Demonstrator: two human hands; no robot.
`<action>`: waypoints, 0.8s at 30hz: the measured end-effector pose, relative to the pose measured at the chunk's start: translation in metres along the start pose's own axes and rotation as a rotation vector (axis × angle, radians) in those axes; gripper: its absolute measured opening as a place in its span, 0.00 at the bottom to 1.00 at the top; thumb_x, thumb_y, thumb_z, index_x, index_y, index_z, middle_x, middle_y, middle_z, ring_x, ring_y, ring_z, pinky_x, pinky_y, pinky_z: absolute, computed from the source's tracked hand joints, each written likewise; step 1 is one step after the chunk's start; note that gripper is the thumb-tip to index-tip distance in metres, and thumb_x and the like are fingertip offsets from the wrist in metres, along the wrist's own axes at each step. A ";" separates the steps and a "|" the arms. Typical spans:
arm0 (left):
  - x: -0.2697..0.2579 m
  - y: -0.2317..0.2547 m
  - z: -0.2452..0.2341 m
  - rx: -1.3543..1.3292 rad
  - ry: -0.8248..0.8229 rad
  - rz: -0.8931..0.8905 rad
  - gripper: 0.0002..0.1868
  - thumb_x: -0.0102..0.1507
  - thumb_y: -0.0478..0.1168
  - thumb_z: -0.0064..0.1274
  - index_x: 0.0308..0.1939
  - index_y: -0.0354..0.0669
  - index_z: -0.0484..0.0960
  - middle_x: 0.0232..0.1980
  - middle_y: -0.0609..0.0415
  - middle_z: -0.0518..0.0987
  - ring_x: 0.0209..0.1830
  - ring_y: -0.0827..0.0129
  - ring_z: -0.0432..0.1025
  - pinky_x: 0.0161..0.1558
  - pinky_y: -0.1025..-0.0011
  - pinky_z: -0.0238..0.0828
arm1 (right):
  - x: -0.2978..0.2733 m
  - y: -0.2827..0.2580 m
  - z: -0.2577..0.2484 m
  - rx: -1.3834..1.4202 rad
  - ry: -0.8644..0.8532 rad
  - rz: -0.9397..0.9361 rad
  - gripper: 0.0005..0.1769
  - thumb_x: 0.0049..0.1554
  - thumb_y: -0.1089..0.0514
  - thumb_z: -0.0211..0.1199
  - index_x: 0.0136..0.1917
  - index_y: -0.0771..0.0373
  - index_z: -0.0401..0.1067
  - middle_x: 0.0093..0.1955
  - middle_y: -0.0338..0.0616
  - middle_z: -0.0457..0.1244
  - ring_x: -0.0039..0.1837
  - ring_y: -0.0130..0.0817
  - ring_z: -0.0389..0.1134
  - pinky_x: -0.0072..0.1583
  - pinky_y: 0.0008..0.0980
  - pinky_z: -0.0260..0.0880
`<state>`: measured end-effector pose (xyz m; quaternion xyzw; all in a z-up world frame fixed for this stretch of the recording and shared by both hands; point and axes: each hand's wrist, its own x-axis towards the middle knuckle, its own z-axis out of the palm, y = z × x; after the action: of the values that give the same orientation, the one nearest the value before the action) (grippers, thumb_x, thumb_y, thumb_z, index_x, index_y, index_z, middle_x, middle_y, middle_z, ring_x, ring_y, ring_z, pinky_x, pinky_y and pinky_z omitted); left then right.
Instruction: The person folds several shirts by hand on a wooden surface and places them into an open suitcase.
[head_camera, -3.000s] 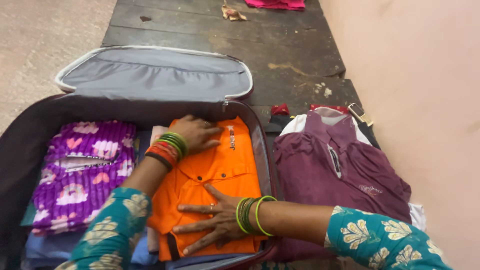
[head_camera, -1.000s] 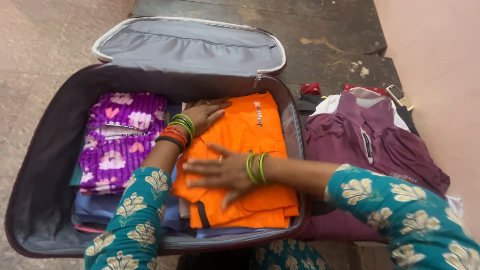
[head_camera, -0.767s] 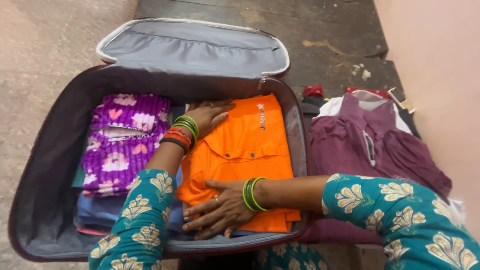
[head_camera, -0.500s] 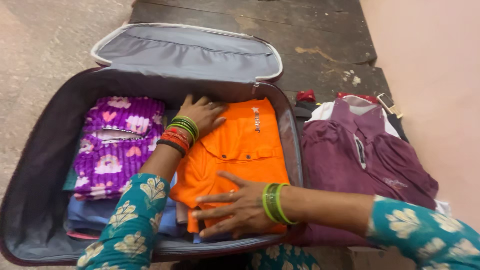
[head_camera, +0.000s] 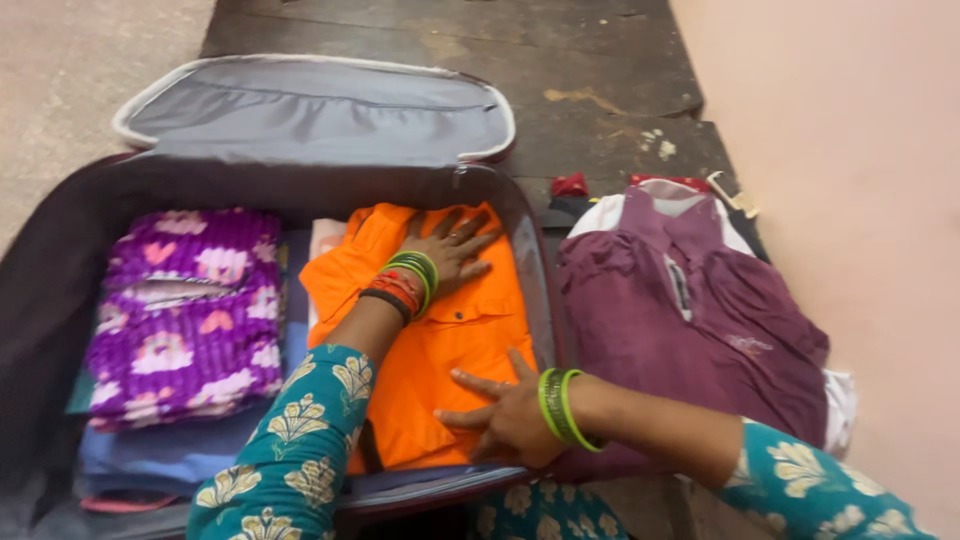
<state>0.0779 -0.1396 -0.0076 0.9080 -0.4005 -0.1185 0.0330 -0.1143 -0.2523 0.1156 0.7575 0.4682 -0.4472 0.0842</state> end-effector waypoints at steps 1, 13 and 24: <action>0.005 -0.001 -0.001 -0.036 -0.019 -0.022 0.36 0.68 0.66 0.29 0.80 0.75 0.43 0.85 0.65 0.38 0.85 0.59 0.34 0.73 0.30 0.27 | 0.001 0.000 0.000 0.015 0.012 0.007 0.28 0.58 0.48 0.53 0.73 0.35 0.65 0.87 0.26 0.30 0.87 0.55 0.18 0.66 0.93 0.30; -0.025 0.067 -0.099 0.143 0.160 -0.232 0.25 0.66 0.58 0.50 0.65 0.56 0.75 0.65 0.51 0.77 0.68 0.55 0.68 0.72 0.35 0.41 | 0.003 0.014 0.040 0.007 0.822 -0.061 0.24 0.62 0.49 0.56 0.70 0.54 0.70 0.77 0.42 0.57 0.79 0.46 0.54 0.71 0.68 0.55; -0.121 0.297 -0.012 -0.178 0.707 0.252 0.35 0.64 0.45 0.52 0.73 0.36 0.64 0.78 0.41 0.61 0.82 0.51 0.50 0.78 0.47 0.43 | -0.030 0.058 0.258 0.226 1.033 0.811 0.43 0.60 0.36 0.47 0.81 0.59 0.49 0.86 0.50 0.41 0.85 0.44 0.39 0.73 0.58 0.37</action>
<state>-0.2112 -0.2521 0.0732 0.8301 -0.4609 0.1727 0.2622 -0.2280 -0.4443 -0.0300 0.9947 0.0763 -0.0061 -0.0693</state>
